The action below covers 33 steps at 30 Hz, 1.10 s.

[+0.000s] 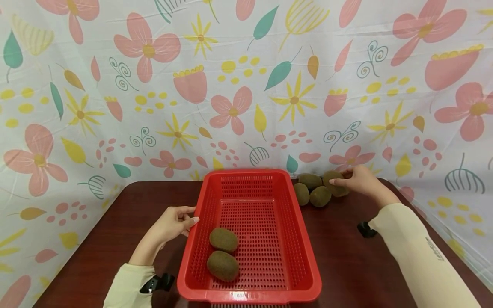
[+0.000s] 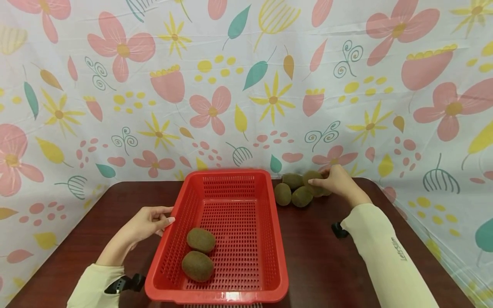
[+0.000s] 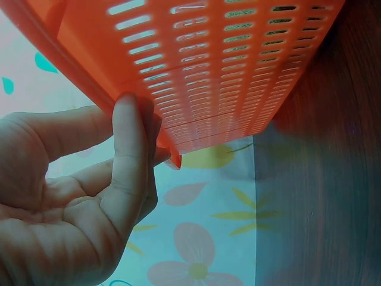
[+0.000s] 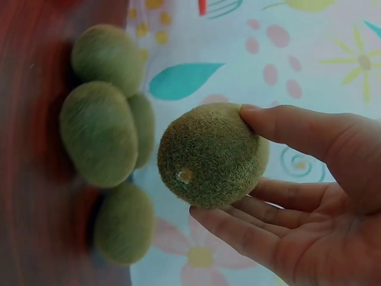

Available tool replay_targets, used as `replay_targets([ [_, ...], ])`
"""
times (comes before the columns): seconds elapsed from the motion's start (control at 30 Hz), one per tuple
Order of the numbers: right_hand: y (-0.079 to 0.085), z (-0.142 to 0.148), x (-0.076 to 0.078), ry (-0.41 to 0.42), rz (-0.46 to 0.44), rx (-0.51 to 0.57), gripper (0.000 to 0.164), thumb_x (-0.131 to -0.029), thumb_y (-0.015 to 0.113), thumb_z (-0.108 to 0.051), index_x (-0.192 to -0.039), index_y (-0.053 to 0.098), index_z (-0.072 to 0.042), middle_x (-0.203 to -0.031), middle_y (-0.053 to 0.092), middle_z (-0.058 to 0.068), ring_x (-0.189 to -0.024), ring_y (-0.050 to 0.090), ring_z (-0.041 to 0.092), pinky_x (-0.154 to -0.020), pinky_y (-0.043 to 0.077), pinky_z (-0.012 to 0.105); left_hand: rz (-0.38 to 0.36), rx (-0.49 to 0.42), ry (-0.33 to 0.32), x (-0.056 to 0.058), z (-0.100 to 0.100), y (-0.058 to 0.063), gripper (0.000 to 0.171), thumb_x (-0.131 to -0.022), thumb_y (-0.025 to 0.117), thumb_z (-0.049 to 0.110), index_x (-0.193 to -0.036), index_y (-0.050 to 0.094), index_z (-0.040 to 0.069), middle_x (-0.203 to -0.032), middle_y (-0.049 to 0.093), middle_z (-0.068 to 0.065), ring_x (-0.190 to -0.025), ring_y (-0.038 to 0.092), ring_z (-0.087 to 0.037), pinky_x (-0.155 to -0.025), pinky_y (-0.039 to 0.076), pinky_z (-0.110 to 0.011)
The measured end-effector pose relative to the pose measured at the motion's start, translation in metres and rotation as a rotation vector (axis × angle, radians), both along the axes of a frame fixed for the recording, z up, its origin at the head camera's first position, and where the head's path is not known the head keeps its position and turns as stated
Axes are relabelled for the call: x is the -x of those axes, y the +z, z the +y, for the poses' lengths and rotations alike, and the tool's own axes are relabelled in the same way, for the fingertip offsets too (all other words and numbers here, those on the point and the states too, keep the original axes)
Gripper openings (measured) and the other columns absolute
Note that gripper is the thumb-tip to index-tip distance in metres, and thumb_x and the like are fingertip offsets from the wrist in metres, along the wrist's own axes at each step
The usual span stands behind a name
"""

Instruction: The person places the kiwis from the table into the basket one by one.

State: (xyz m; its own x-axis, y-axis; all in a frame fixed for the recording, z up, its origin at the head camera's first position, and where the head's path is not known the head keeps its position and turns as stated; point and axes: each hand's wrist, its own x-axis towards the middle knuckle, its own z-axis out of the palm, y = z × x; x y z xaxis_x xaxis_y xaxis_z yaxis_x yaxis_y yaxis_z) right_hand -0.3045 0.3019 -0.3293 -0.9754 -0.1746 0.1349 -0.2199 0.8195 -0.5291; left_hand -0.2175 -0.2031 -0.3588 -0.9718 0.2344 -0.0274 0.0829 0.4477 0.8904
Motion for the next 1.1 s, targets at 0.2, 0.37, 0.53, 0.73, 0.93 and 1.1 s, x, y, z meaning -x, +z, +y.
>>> replay_targets([
  [0.2,0.017,-0.018,0.001,0.017,0.006,0.025,0.057,-0.086,0.072,-0.039,-0.115,0.064,0.01,-0.1,0.067,0.026,-0.084,0.062,0.029,-0.064,0.048,0.031,-0.001,0.005,0.007,0.0,0.0,0.0,0.046,-0.095,0.06,0.007,-0.134,0.047,-0.013,-0.078,0.062,-0.012,-0.068,0.067,-0.025,-0.064,0.059,-0.041],
  [0.37,0.031,-0.035,0.0,0.029,0.013,0.02,0.055,-0.087,0.07,-0.041,-0.109,0.065,0.009,-0.1,0.065,0.028,-0.09,0.061,0.038,-0.071,0.053,0.039,-0.004,0.007,0.01,0.0,0.0,0.001,0.045,-0.095,0.059,0.007,-0.134,0.047,-0.013,-0.078,0.062,-0.012,-0.068,0.067,-0.025,-0.065,0.059,-0.041],
  [0.53,0.043,-0.053,0.001,0.049,0.002,0.029,0.056,-0.088,0.07,-0.039,-0.115,0.063,0.01,-0.108,0.063,0.031,-0.095,0.062,0.039,-0.077,0.054,0.044,-0.001,0.008,0.01,0.0,0.0,0.001,0.045,-0.095,0.06,0.007,-0.134,0.048,-0.013,-0.078,0.062,-0.012,-0.068,0.067,-0.024,-0.064,0.059,-0.041],
  [0.73,0.053,-0.073,0.002,0.075,0.013,0.016,0.06,-0.088,0.07,-0.038,-0.124,0.06,0.009,-0.115,0.063,0.026,-0.102,0.062,0.037,-0.081,0.054,0.046,-0.007,0.013,0.011,-0.001,0.0,0.001,0.046,-0.095,0.06,0.007,-0.135,0.047,-0.012,-0.078,0.062,-0.012,-0.068,0.067,-0.025,-0.064,0.059,-0.039],
  [0.93,0.059,-0.094,0.006,0.084,0.018,0.042,0.058,-0.087,0.071,-0.035,-0.123,0.06,0.009,-0.116,0.064,0.026,-0.106,0.061,0.038,-0.088,0.051,0.051,-0.009,0.009,0.014,-0.001,0.0,0.001,0.046,-0.095,0.06,0.008,-0.134,0.047,-0.012,-0.078,0.062,-0.012,-0.068,0.067,-0.025,-0.064,0.059,-0.039],
  [1.1,0.063,-0.113,0.01,0.124,0.045,0.069,0.05,-0.086,0.073,-0.03,-0.118,0.064,0.007,-0.11,0.067,0.023,-0.1,0.064,0.035,-0.084,0.053,0.046,-0.001,0.005,0.01,-0.001,0.0,0.001,0.045,-0.095,0.06,0.006,-0.134,0.048,-0.013,-0.077,0.062,-0.012,-0.067,0.067,-0.025,-0.064,0.059,-0.04],
])
